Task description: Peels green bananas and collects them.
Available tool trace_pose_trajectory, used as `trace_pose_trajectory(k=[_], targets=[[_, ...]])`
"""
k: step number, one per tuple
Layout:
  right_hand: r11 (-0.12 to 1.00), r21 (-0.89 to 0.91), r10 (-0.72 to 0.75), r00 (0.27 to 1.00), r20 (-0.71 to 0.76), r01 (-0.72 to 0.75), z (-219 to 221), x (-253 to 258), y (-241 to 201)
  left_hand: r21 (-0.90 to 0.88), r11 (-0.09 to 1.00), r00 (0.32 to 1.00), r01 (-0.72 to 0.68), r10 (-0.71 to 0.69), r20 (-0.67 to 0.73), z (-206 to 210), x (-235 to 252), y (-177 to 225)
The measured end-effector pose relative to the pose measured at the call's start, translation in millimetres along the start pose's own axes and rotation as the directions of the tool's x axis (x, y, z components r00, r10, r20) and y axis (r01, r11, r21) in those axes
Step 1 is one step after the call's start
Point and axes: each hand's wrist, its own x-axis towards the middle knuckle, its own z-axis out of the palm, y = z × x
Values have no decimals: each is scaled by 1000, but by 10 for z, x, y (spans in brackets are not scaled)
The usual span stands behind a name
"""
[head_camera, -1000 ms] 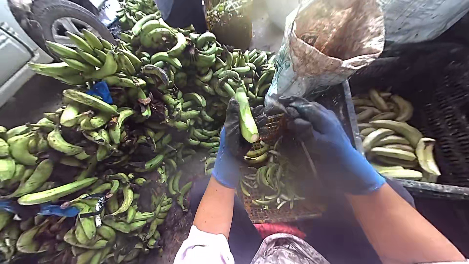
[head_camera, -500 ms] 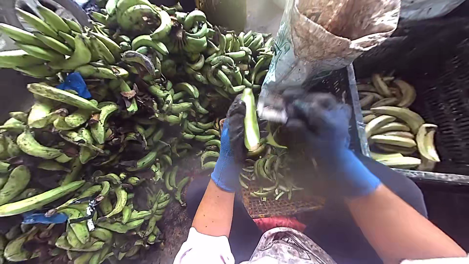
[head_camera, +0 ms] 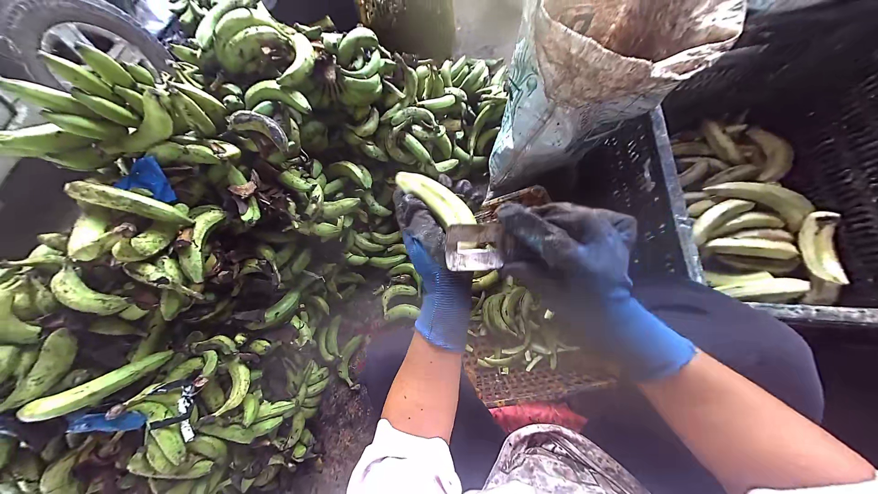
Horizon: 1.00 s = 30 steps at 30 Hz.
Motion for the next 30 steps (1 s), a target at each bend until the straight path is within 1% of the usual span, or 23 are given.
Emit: trace_pose_trajectory(k=[1, 2, 3, 4, 5, 6, 7, 8, 11, 13, 14, 15, 17, 19, 21, 22, 23, 24, 25, 26, 27, 29, 30], targets=[[1000, 12, -22, 1000, 1, 22, -4, 2, -11, 20, 999, 999, -36, 36, -13, 19, -25, 0], [999, 24, -26, 1000, 7, 26, -17, 55, 31, -26, 999, 1000, -25, 26, 11, 44, -44, 3], [999, 32, -12, 1000, 17, 11, -29, 139, 115, -28, 1000, 997, 13, -11, 75, 48, -62, 13], [999, 50, 12, 1000, 27, -13, -34, 237, 225, 24, 996, 983, 86, -88, 162, 16, -78, 43], [997, 59, 42, 998, 40, -44, -36, 321, 345, 112, 977, 941, 180, -205, 271, -64, -80, 98], [996, 40, 71, 996, 60, -74, -43, 369, 436, 187, 943, 886, 275, -324, 333, -165, -81, 141], [995, 10, 99, 991, 87, -101, -46, 376, 483, 244, 911, 835, 333, -405, 372, -273, -74, 156], [992, -22, 125, 986, 114, -123, -41, 365, 486, 253, 892, 802, 374, -448, 394, -353, -57, 154], [983, -35, 184, 978, 99, -182, 1, 347, 513, 272, 869, 768, 413, -493, 408, -392, -19, 190], [936, -35, 352, 928, 119, -350, -68, 399, 626, 348, 859, 766, 375, -499, 405, -369, -56, 239], [897, -42, 442, 889, 122, -440, -131, 437, 693, 366, 863, 779, 349, -484, 398, -360, -79, 237], [873, -41, 487, 867, 103, -486, -179, 450, 704, 349, 874, 793, 339, -465, 394, -346, -87, 223], [898, -46, 439, 896, 70, -437, -203, 376, 524, 227, 914, 843, 335, -399, 362, -250, -67, 186], [972, -41, 231, 973, -2, -231, -78, 162, 237, 32, 957, 930, 289, -289, 228, -69, -28, 126], [999, -8, 36, 996, -85, -37, 72, -52, 24, -231, 944, 966, 237, -205, 155, 18, 17, 99], [1000, 0, -20, 995, -102, 21, 106, -90, -11, -284, 939, 980, 194, -171, 103, 45, 17, 109], [999, 11, -41, 995, -93, 42, 107, -68, -2, -286, 946, 988, 155, -139, 73, 56, 9, 108], [999, 24, -34, 997, -63, 35, 86, -2, 33, -251, 960, 990, 125, -105, 89, 51, -1, 92], [999, 40, -10, 1000, -21, 11, 61, 81, 82, -169, 981, 989, 91, -69, 132, 41, -16, 73], [998, 60, 11, 1000, 2, -11, 50, 147, 131, -60, 995, 984, 77, -67, 163, 31, -32, 67], [998, 59, 16, 1000, -8, -16, 48, 177, 153, 46, 996, 984, 74, -81, 162, 17, -50, 67], [998, 59, -25, 997, -67, 29, 52, 169, 178, 229, 972, 981, 55, -96, 170, -56, -58, 71], [997, 60, -42, 997, -67, 46, 48, 170, 212, 312, 949, 972, 47, -116, 206, -97, -63, 93]])
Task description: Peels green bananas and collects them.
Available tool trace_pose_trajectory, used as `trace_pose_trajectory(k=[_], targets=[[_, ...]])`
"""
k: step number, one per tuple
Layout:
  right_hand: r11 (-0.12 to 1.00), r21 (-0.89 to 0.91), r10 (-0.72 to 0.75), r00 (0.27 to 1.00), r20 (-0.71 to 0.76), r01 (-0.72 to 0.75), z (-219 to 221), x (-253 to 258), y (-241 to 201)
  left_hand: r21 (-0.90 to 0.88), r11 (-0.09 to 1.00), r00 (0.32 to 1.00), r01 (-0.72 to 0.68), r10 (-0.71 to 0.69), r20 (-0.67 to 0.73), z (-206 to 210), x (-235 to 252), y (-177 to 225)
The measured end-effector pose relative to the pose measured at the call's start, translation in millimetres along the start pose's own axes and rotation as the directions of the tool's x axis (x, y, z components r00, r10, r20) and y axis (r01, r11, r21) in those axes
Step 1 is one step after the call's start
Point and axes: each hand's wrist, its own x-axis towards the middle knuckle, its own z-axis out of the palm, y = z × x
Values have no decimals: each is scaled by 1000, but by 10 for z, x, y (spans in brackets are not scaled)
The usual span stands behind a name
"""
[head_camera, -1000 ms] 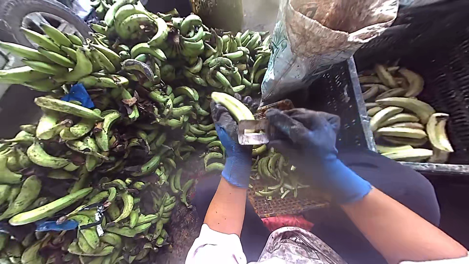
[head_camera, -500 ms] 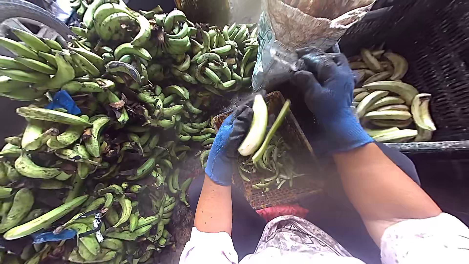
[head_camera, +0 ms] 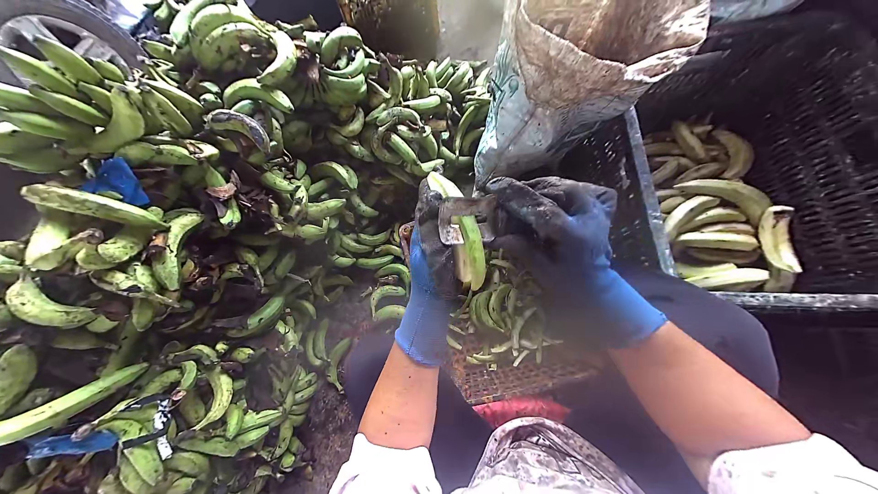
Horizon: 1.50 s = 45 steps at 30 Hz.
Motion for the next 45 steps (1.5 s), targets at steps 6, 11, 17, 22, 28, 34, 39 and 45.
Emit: trace_pose_trajectory(k=[6, 11, 17, 22, 28, 34, 39, 45], targets=[[887, -112, 460, 834, 306, -449, -118, 219, 294, 61, 986, 969, 158, -167, 184, -5, -55, 59], [993, -57, -101, 995, 26, 103, -7, -155, -120, -563, 803, 981, 196, -168, 101, -146, -21, 91], [883, 254, 326, 904, 275, -395, 59, 84, -58, -306, 952, 998, 9, 9, 56, 78, 31, 13], [854, 207, 407, 860, 307, -478, -18, 31, 177, -531, 796, 957, 290, -233, 174, -35, 175, -43], [990, 141, -33, 955, 294, -9, -158, -68, -61, -418, 885, 978, 204, -201, 52, -52, 70, -85], [737, 183, 600, 755, 266, -651, -13, 125, 387, -304, 924, 972, 232, -205, 118, -50, -36, -108], [93, 673, 340, 659, 671, -734, -131, 7, -71, -475, 842, 947, 255, -118, 300, -47, 344, -380], [877, 125, 349, 792, 501, -465, -664, 25, 29, -108, 912, 849, 395, -318, 423, 237, 234, -841]])
